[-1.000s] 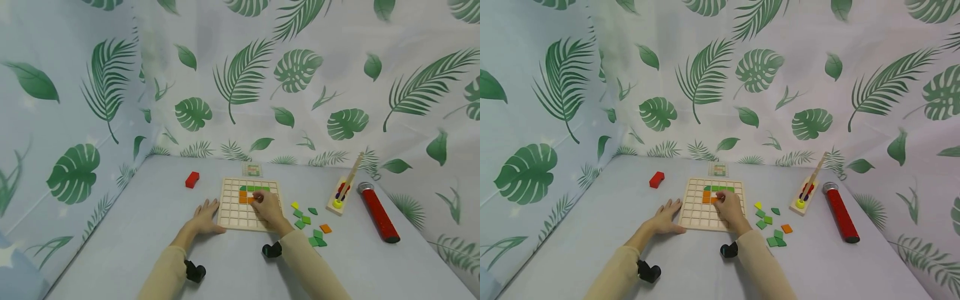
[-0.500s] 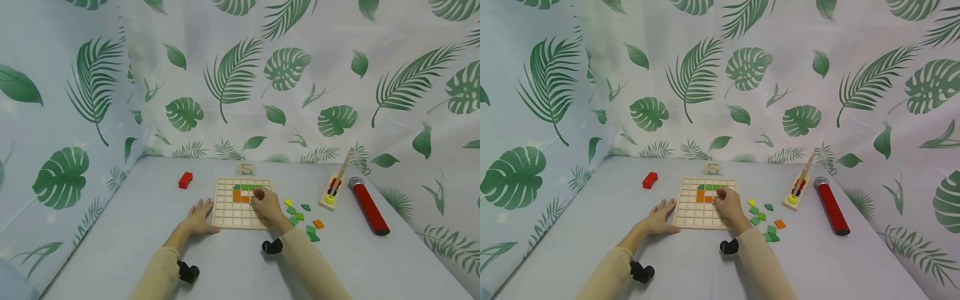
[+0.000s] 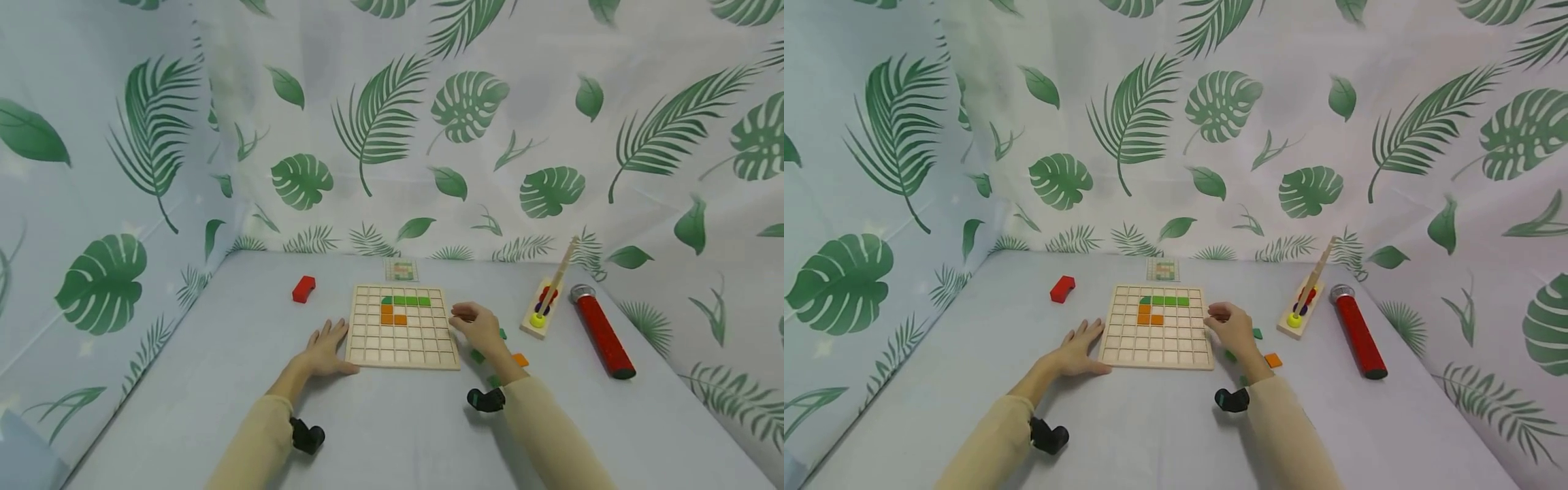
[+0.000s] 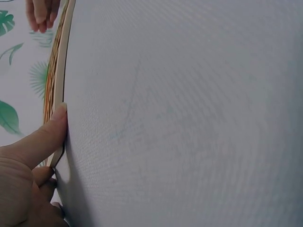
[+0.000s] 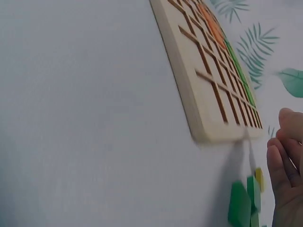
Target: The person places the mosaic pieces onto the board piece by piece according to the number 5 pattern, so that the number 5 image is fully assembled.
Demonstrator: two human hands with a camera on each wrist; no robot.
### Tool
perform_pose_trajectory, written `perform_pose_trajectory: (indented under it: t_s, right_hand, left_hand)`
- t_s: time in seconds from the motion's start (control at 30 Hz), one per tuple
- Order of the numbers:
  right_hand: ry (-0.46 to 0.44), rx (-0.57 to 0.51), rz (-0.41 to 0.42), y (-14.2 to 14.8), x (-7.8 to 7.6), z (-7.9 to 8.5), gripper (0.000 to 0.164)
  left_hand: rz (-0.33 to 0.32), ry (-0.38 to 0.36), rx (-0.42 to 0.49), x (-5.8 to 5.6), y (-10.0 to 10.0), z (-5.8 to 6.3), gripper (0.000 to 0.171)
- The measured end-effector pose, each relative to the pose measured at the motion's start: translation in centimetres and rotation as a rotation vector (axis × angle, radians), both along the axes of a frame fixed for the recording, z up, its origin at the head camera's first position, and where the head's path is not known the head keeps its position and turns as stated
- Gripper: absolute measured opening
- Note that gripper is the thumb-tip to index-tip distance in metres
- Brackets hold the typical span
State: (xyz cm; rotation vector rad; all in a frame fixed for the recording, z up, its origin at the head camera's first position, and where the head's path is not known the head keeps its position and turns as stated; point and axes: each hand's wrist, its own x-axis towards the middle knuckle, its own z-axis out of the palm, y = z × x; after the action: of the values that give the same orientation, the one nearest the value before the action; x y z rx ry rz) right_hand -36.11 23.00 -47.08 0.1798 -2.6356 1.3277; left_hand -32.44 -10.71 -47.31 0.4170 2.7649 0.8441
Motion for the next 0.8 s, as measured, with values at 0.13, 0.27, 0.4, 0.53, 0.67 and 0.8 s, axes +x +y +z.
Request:
perform_pose_trajectory:
  t_s: [0.13, 0.27, 0.4, 0.53, 0.67, 0.8]
  right_hand:
    - [-0.029, 0.004, -0.033, 2.8, 0.8, 0.3, 0.033]
    - [-0.042, -0.006, -0.046, 4.6, 1.7, 0.5, 0.034]
    - [-0.069, -0.015, -0.059, 6.2, 2.6, 0.6, 0.035]
    - [-0.091, 0.002, -0.095, 8.0, 3.4, 0.3, 0.034]
    - [-0.107, -0.008, -0.097, 10.0, 4.4, -0.1, 0.031]
    - [-0.125, 0.01, -0.127, 12.0, 5.5, -0.4, 0.029]
  left_hand:
    - [-0.014, 0.005, 0.007, -0.1, 0.6, 0.0, 0.098]
    - [-0.015, 0.018, 0.008, 0.0, 0.5, 0.0, 0.098]
    - [-0.006, 0.017, 0.013, 0.2, 0.0, 0.1, 0.098]
    - [-0.004, 0.014, 0.018, 0.6, -0.3, 0.2, 0.098]
    - [-0.005, 0.012, 0.01, 0.8, -0.2, 0.1, 0.097]
    - [-0.023, 0.019, 0.003, 0.8, 0.4, -0.1, 0.096]
